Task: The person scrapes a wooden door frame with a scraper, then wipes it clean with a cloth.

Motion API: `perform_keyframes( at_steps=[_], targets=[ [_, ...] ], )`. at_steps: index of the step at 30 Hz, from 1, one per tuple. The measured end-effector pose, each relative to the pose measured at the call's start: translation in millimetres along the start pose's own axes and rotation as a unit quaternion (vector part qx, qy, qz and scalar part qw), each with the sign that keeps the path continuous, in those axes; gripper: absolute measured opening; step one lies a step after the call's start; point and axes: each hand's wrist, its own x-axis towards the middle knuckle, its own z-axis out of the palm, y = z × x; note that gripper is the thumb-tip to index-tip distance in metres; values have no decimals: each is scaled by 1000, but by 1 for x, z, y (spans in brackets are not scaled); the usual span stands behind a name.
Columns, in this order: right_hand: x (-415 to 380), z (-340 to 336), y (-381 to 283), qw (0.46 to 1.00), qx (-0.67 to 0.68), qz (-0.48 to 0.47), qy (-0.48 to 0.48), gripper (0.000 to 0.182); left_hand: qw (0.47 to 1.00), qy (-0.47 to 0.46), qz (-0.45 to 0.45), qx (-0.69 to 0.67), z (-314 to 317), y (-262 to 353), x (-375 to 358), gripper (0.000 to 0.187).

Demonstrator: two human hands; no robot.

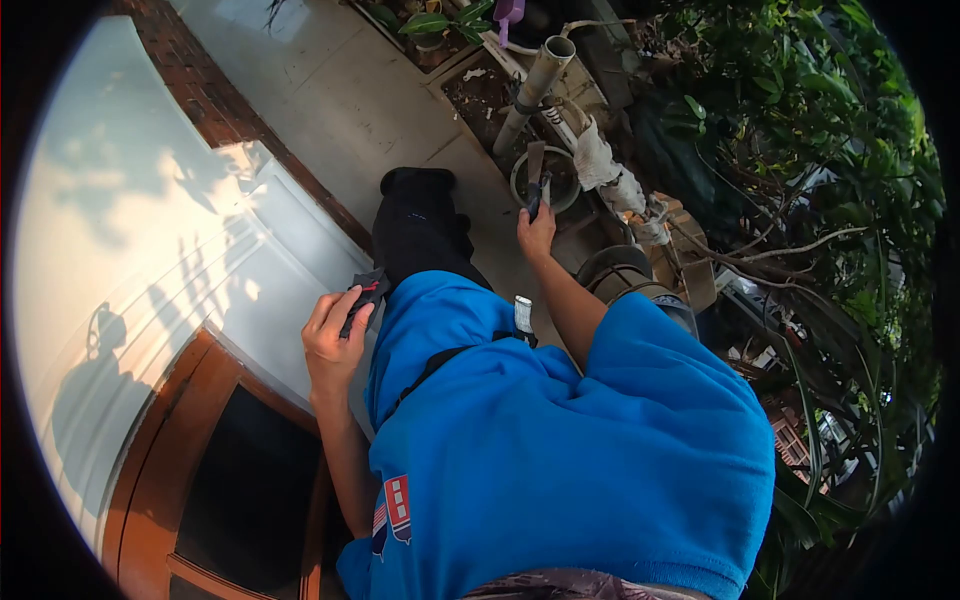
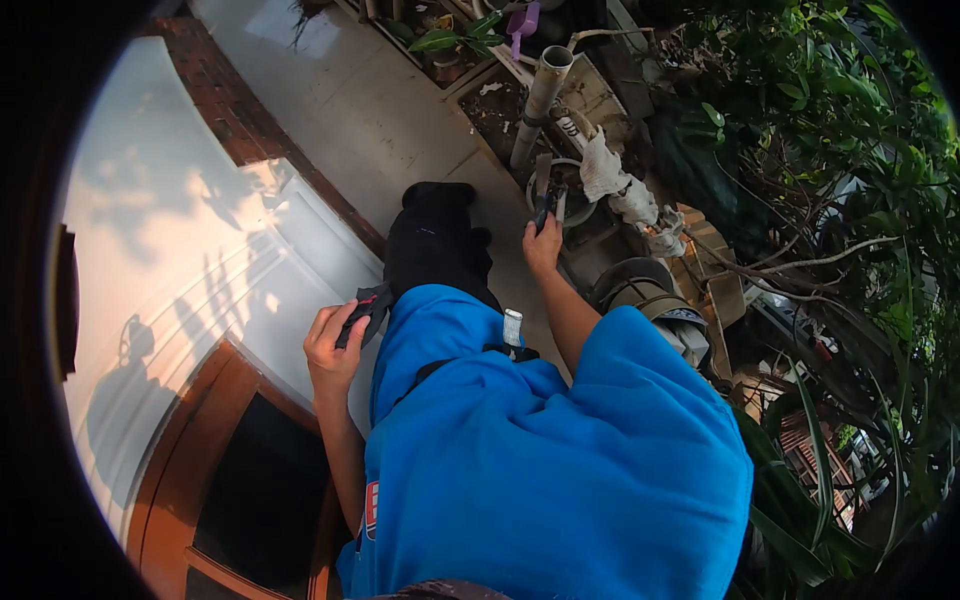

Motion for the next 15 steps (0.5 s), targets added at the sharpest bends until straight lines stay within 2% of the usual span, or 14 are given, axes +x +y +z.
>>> perform_keyframes(
  at_steps=[4, 6, 8, 10, 13, 15],
  targets=[
    [-16, -5, 28, 982, -93, 134, -99, 46, 1000, -15, 6, 4, -1, -2, 1, 25],
    [0, -4, 33, 962, -120, 199, -141, 46, 1000, -22, 10, 10, 0, -4, 1, 24],
    [15, 15, 61, 970, -119, 178, -120, 46, 999, -31, 12, 16, 1, -9, -1, 24],
    [37, 34, 87, 967, -82, 209, -123, 45, 999, -38, 3, 23, 0, -10, -4, 24],
    [63, 29, 69, 959, -67, 210, -181, 45, 999, -47, -13, 22, -2, -11, -9, 25],
    [78, 54, 101, 971, -116, 170, -125, 47, 999, -42, -20, 14, 0, -12, -10, 25]
  ],
)
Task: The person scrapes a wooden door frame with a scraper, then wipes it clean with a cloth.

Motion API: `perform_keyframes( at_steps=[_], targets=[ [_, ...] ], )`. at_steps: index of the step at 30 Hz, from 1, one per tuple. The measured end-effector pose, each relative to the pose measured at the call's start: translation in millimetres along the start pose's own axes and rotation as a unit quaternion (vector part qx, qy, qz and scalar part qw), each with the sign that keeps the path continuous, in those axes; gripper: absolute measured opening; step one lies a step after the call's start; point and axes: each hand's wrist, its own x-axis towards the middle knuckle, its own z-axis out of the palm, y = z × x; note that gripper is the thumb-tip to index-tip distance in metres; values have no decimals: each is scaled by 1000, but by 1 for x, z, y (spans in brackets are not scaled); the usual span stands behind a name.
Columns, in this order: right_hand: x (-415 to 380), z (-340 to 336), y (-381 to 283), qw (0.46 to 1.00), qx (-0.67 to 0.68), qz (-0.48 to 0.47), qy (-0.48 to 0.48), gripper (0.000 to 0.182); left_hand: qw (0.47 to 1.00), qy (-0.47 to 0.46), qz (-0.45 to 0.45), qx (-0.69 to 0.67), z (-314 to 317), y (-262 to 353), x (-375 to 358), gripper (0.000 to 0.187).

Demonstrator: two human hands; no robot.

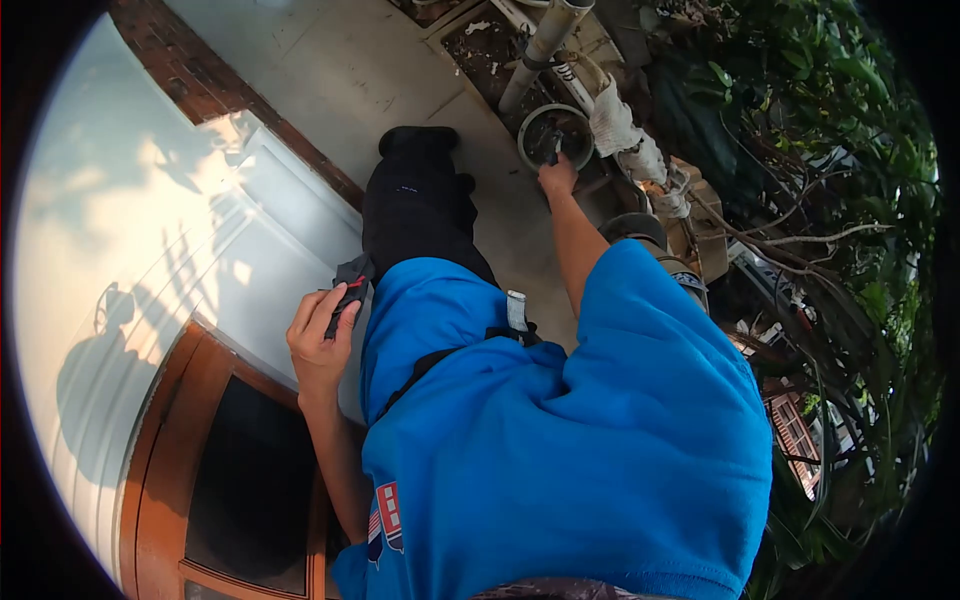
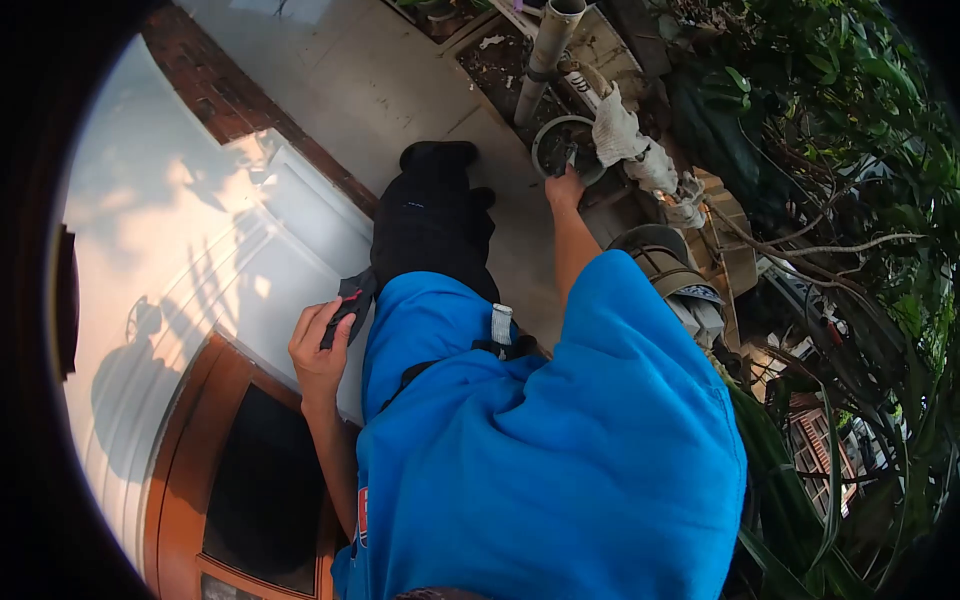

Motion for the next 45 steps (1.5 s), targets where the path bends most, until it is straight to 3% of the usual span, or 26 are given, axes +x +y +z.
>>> perform_keyframes(
  at_steps=[6, 8, 10, 13, 16, 22, 27, 32, 36, 39, 40, 42, 45],
  targets=[
    [23, 21, 13, 999, 14, 51, 14, 53, 999, 0, -29, -14, 0, -1, -9, 25],
    [24, 16, 12, 994, 69, 82, -5, 54, 999, -2, -42, -15, 1, -1, -11, 25],
    [-5, -20, -30, 971, 173, 152, -64, 54, 999, -1, -33, -11, 2, 0, -10, 25],
    [-8, -24, -36, 957, 234, 165, -48, 55, 999, -6, -34, -2, -1, 1, -12, 25],
    [-14, -27, -44, 972, 156, 177, -7, 56, 999, -13, -37, -2, 0, -1, -14, 25],
    [5, -13, -9, 973, 135, 182, -34, 60, 999, -18, -37, -3, 2, -3, -15, 26],
    [31, 21, 63, 983, 106, 143, 33, 58, 999, -7, -32, -12, 2, -4, -14, 26],
    [5, -10, 58, 982, 115, 140, 54, 53, 999, 9, -21, -28, 2, -6, -14, 26],
    [-10, 9, 58, 996, 74, -40, 20, 40, 996, 67, -24, -57, -8, -7, -13, 28],
    [-110, -59, -108, 939, 278, -78, -188, 32, 983, 163, -21, -87, -25, -4, -5, 28],
    [-135, -71, -153, 912, 300, -131, -246, 35, 975, 193, -23, -107, -33, -1, -3, 28],
    [-191, -99, -243, 840, 344, -207, -364, 34, 965, 228, -34, -123, -51, 4, -3, 28],
    [-278, -149, -345, 682, 337, -348, -548, 51, 940, 277, -29, -198, -76, 17, -6, 30]
  ],
)
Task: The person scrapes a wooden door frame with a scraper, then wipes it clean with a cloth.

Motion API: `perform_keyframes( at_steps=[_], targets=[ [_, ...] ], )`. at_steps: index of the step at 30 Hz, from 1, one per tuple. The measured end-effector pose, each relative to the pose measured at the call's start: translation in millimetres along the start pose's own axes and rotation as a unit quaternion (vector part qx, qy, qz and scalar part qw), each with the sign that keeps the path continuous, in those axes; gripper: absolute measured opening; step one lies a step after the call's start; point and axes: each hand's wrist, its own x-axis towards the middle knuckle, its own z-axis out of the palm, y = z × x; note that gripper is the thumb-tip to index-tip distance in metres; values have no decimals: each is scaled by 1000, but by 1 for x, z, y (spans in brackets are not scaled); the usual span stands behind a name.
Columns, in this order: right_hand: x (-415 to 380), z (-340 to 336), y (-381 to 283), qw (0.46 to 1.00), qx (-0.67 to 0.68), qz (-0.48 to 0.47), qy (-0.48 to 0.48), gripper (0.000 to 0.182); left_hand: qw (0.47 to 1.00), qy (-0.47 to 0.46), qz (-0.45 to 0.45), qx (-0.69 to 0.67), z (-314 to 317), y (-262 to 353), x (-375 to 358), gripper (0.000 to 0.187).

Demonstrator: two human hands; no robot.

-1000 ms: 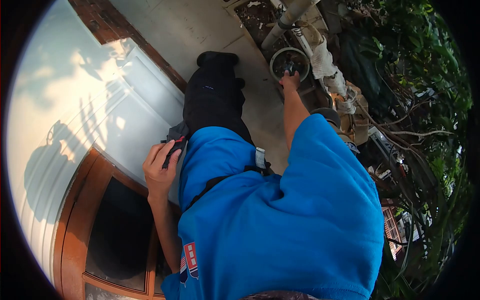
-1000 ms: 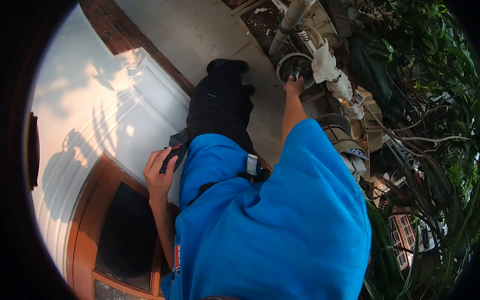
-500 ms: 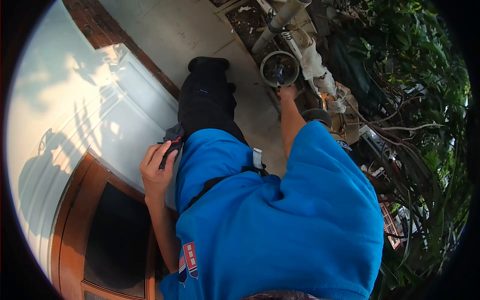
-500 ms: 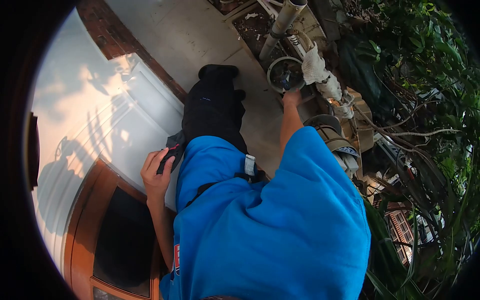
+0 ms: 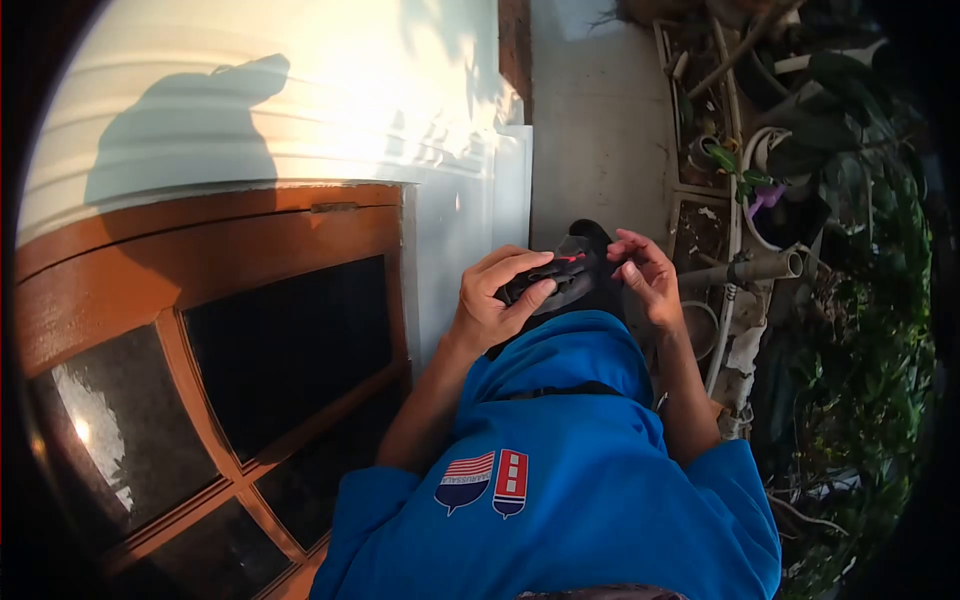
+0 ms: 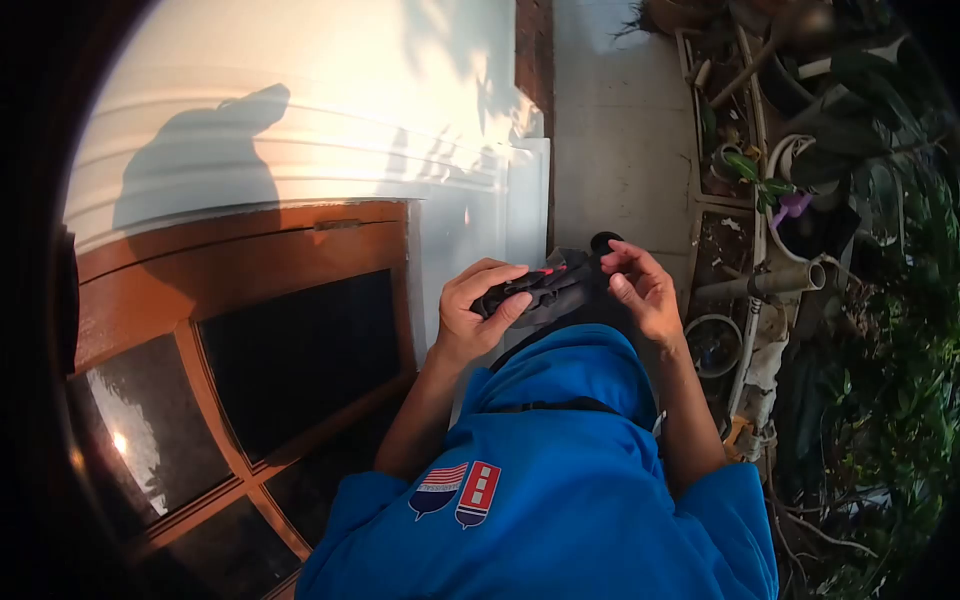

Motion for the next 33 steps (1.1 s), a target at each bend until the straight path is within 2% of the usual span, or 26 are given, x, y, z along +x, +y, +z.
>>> perform_keyframes(
  at_steps=[1, 3, 4, 7, 8, 11, 12, 15, 16, 19, 20, 23, 24, 27, 28, 29, 30, 31, 33],
  targets=[
    [9, 28, -29, 997, 6, -37, -75, 56, 1000, 11, -6, -18, -2, 6, 1, 31],
    [18, 67, -61, 982, 0, -10, -190, 67, 998, 38, -8, -45, -12, 17, -3, 34],
    [25, 79, -64, 974, -67, 10, -217, 53, 997, 56, -1, -50, -18, 18, -6, 35],
    [44, 107, -49, 962, -129, 4, -239, 34, 991, 129, -25, -3, -44, 25, -15, 35],
    [42, 122, -56, 972, -140, 1, -189, 23, 987, 154, -45, 21, -49, 28, -18, 35],
    [48, 150, -72, 939, -205, -94, -259, 27, 974, 165, -105, 111, -66, 7, -39, 36],
    [52, 156, -71, 925, -221, -104, -290, 28, 975, 132, -148, 103, -70, -1, -50, 28],
    [68, 170, -59, 897, -296, -214, -247, 37, 949, 238, -194, -76, -61, -29, -81, 22],
    [72, 173, -45, 883, -364, -255, -153, 41, 943, 276, -161, -91, -62, -15, -75, 15],
    [86, 158, -4, 901, -414, -123, -44, 40, 930, 316, -151, -109, -63, -22, -83, 13],
    [92, 154, 8, 936, -342, 29, -83, 40, 925, 330, -145, -116, -63, -19, -82, 9],
    [108, 161, 10, 861, -357, 248, -265, 43, 911, 333, -213, -115, -60, -28, -85, 11],
    [108, 160, 28, 857, -362, 217, -295, 41, 916, 320, -220, -96, -61, -26, -80, 12],
    [108, 174, 35, 874, -185, 369, -258, 35, 932, 279, -231, -15, -59, -22, -62, 14],
    [109, 177, 28, 850, -82, 451, -260, 32, 937, 265, -227, 30, -57, -25, -59, 15],
    [108, 179, 31, 852, -64, 459, -243, 31, 939, 250, -224, 76, -56, -26, -57, 16],
    [107, 182, 35, 854, -45, 467, -226, 29, 928, 227, -283, 84, -56, -22, -54, 21],
    [107, 182, 41, 856, -26, 473, -208, 28, 932, 226, -247, 139, -56, -24, -52, 22],
    [108, 181, 60, 890, 19, 394, -230, 29, 929, 216, -168, 248, -59, -27, -48, 26]
  ],
)
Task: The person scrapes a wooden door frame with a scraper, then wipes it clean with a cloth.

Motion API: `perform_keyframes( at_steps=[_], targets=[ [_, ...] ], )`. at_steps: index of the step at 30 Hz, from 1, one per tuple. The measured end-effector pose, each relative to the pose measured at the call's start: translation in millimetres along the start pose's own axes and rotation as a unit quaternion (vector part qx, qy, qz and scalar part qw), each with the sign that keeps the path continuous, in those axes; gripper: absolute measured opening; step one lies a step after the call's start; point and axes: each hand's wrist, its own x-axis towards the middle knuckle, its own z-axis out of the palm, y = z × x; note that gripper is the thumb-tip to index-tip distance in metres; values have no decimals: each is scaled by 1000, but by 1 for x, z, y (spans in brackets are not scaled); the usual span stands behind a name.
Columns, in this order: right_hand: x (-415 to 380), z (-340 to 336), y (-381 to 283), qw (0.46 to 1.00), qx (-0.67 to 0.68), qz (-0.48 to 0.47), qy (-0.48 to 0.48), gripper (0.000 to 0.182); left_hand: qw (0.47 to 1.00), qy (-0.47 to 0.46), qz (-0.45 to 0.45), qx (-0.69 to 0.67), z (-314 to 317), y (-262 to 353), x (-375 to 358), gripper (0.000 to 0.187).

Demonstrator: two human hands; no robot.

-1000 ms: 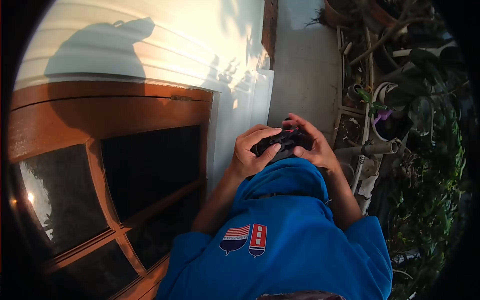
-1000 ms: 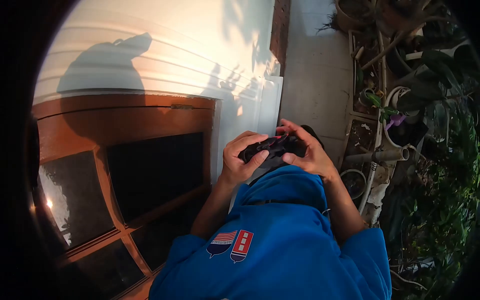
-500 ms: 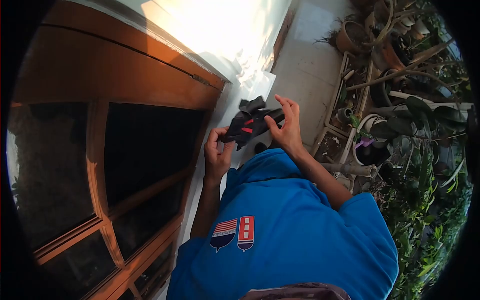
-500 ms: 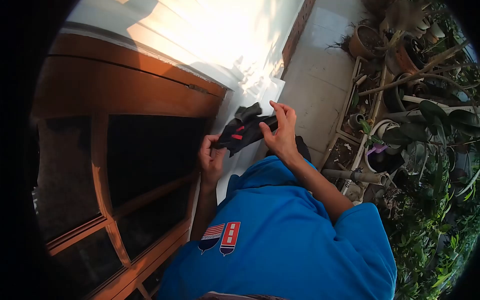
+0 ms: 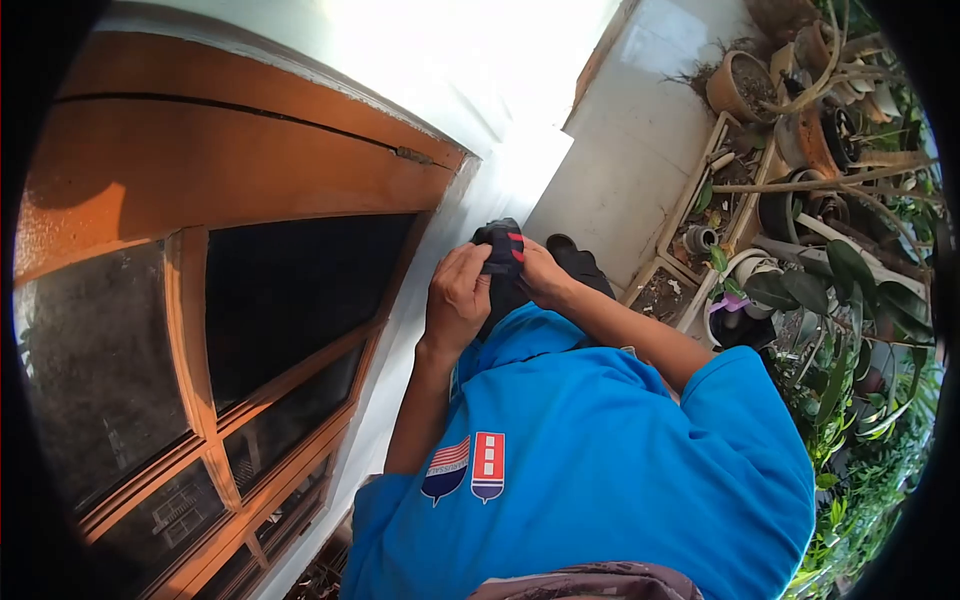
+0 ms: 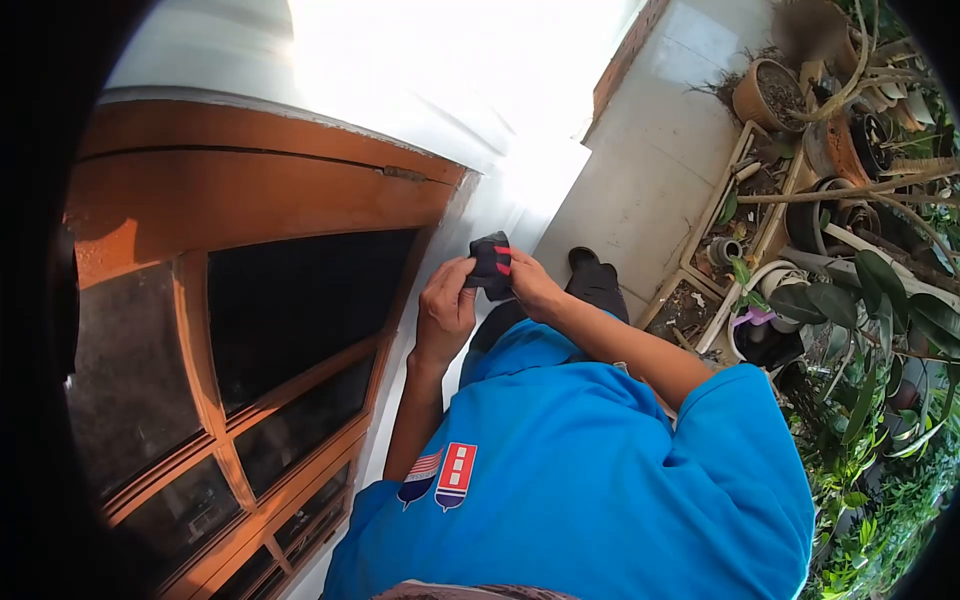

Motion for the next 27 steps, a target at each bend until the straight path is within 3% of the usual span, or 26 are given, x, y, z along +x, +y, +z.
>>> perform_keyframes(
  at_steps=[2, 3, 6, 7, 8, 9, 10, 11, 12, 13, 15, 19, 21, 22, 23, 24, 25, 27],
  targets=[
    [8, 2, 10, 996, 38, -82, -27, 36, 999, -8, 48, 19, -9, 7, 4, 29],
    [11, 2, 9, 991, 63, -95, -71, 50, 997, -9, 72, 28, -12, 11, 5, 31],
    [34, 28, 13, 956, -71, -275, -70, 57, 995, 32, 76, 54, -17, 11, -3, 33],
    [46, 43, 16, 932, -81, -349, -63, 58, 996, 47, 61, 55, -19, 8, -7, 34],
    [60, 54, 22, 881, -188, -435, -17, 58, 995, 60, 47, 68, -21, 3, -9, 34],
    [79, 58, 31, 809, -291, -509, 33, 58, 994, 74, 34, 79, -22, -3, -12, 34],
    [93, 67, 43, 723, -510, -449, 128, 56, 992, 89, 20, 89, -21, -9, -15, 34],
    [107, 76, 56, 442, -792, -332, 260, 55, 992, 81, -2, 92, -21, -20, -20, 35],
    [122, 86, 69, 224, -899, -248, 285, 55, 992, 85, -8, 93, -25, -25, -23, 35],
    [145, 88, 88, 558, -690, -368, 277, 55, 992, 88, -13, 94, -29, -30, -25, 34],
    [167, 108, 102, 537, -650, -360, 400, 56, 991, 107, -10, 75, -40, -35, -31, 35],
    [130, 194, 42, 261, -805, -222, 485, 53, 966, 201, 126, 100, -85, -18, -44, 31],
    [78, 226, 1, 420, -699, -416, 402, 53, 933, 286, 206, 74, -98, -25, -47, 28],
    [46, 223, -19, 595, -474, -600, 249, 54, 948, 254, 185, 56, -100, -26, -45, 29],
    [65, 210, -10, 561, -524, -590, 250, 59, 960, 223, 162, 41, -101, -24, -43, 30],
    [85, 196, 10, 502, -567, -570, 318, 65, 971, 195, 138, 27, -101, -24, -41, 31],
    [115, 174, 34, 542, -515, -584, 315, 67, 985, 126, 106, 43, -96, -29, -37, 31],
    [149, 143, 80, 684, -329, -594, 266, 69, 995, 62, 72, 23, -79, -44, -36, 33]
  ],
)
